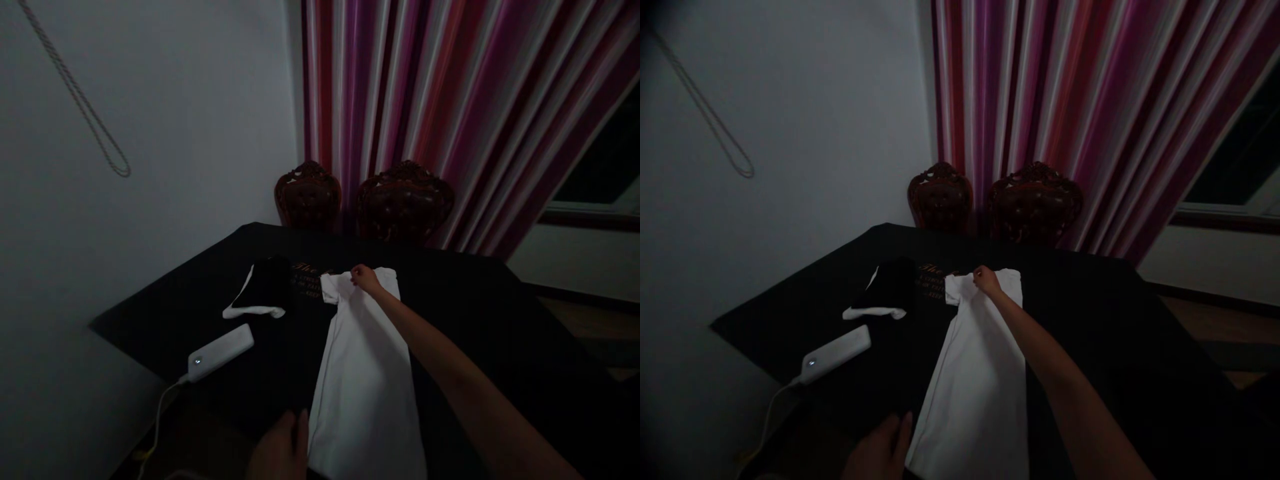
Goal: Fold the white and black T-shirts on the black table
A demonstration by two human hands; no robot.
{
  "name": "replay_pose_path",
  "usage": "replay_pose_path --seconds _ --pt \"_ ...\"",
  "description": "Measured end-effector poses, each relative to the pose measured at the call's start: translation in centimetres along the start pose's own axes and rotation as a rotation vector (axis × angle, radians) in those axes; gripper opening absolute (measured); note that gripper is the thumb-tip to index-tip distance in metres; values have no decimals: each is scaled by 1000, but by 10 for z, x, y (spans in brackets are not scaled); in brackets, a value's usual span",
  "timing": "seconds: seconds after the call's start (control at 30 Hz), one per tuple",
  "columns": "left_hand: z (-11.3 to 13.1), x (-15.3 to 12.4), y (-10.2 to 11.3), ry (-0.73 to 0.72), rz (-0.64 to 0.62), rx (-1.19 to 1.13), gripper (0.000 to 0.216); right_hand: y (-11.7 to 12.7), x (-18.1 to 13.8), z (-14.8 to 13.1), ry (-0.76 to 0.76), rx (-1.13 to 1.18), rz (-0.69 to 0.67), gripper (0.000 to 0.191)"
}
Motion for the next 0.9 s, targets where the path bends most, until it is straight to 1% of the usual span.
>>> replay_pose_path --seconds 0.07,0.13,0.17,0.23,0.3,0.37,0.43,0.5,0.57,0.67,0.8,0.9 --pt "21 15 13 -60 112 18 39 10 -14 19 37 -95 40 20" --pt "46 39 20 -132 189 36 34 11 -28 32 67 -185 56 25" --pt "60 54 22 -162 211 35 32 9 -34 37 75 -223 59 33" --pt "87 92 24 -175 233 20 33 1 -44 43 82 -280 63 56" --pt "109 134 24 -136 234 7 40 -12 -52 46 79 -339 46 82" --pt "126 174 23 -69 214 1 47 -26 -57 49 69 -432 -1 101" --pt "138 207 21 3 183 -5 51 -37 -60 51 49 -539 -50 109" --pt "147 233 20 58 151 -13 46 -43 -61 52 30 -602 -75 111" --pt "155 251 18 86 123 -19 39 -45 -61 53 23 -619 -87 112" --pt "162 269 14 77 88 -31 35 -44 -60 52 34 -602 -83 114" --pt "161 285 14 6 65 -77 34 -44 -60 53 45 -576 -66 115" --pt "162 291 18 -70 88 -122 33 -46 -60 54 54 -548 -42 116"
Point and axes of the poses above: each hand's wrist, its own x-axis towards the middle knuckle, its own y-axis out of the back of the hand, z = x × y, the point moved 3 cm from there along x, towards the middle knuckle, and after that the axes turned 5 degrees about -x, right-handed, at the moved point
